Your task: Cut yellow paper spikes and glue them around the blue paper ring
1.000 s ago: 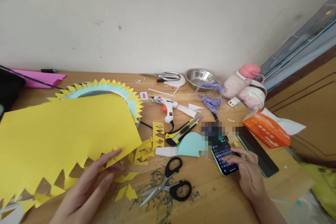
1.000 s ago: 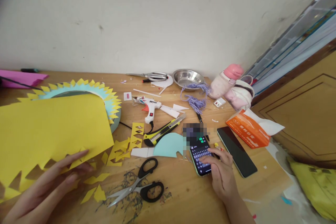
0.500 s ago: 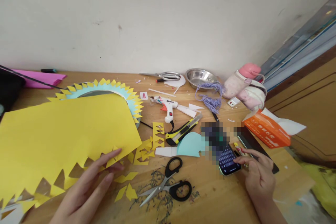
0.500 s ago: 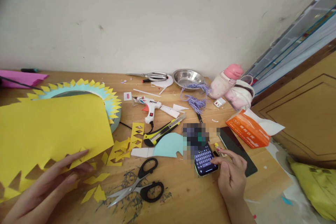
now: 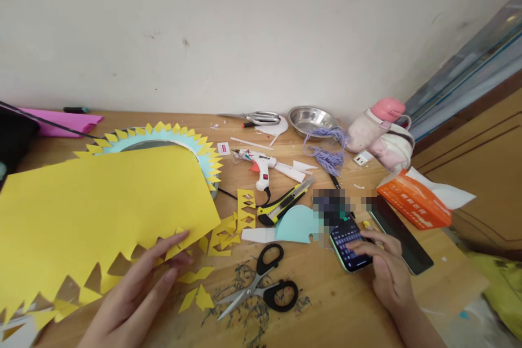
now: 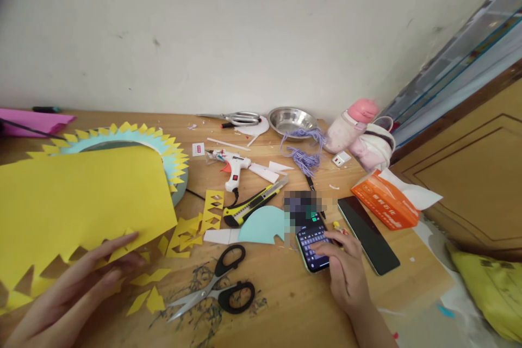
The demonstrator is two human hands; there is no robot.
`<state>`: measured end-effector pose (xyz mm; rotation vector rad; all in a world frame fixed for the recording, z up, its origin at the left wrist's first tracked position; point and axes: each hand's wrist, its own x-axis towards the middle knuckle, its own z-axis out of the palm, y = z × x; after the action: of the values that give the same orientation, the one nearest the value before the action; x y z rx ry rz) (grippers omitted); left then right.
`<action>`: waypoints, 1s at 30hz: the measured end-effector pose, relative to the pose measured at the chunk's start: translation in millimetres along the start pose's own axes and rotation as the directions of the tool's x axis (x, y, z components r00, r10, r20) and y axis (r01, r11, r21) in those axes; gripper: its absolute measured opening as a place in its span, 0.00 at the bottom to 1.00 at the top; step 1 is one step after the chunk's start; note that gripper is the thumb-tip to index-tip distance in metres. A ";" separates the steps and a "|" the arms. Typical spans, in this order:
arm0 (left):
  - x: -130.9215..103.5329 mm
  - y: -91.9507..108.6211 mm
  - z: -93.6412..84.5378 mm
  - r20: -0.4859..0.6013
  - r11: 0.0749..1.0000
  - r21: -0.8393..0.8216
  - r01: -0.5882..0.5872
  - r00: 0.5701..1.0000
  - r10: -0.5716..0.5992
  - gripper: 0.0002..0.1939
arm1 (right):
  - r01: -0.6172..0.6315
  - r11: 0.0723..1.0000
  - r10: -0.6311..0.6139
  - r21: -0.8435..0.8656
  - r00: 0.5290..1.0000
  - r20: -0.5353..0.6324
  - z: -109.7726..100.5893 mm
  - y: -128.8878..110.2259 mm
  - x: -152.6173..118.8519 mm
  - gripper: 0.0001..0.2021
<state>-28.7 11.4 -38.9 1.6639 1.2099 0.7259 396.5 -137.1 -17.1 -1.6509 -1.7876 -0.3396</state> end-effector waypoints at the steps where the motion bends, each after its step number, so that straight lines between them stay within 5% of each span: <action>1: 0.4 0.5 0.2 -0.005 1.000 0.003 0.001 1.000 -0.001 0.25 | 0.000 1.000 0.001 -0.008 1.000 0.018 0.3 0.3 0.0 0.16; 10: 0.5 -1.8 0.5 0.030 0.999 0.018 -0.034 0.999 0.034 0.23 | -0.036 0.999 0.033 -0.025 0.994 -0.106 -1.0 -1.0 2.6 0.16; 24: 2.4 -1.1 1.1 0.020 0.996 0.043 -0.080 0.997 0.079 0.22 | -0.065 0.995 0.057 -0.076 0.993 -0.103 0.5 0.7 0.5 0.14; 30: 3.6 -0.1 3.0 0.014 0.990 0.070 -0.123 0.992 0.122 0.23 | -0.084 0.996 0.087 0.026 0.985 -0.148 0.4 -1.0 0.0 0.18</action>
<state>-24.9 13.8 -40.3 1.8108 1.1460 0.7572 395.4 -137.0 -17.2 -1.6390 -1.6000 -0.3952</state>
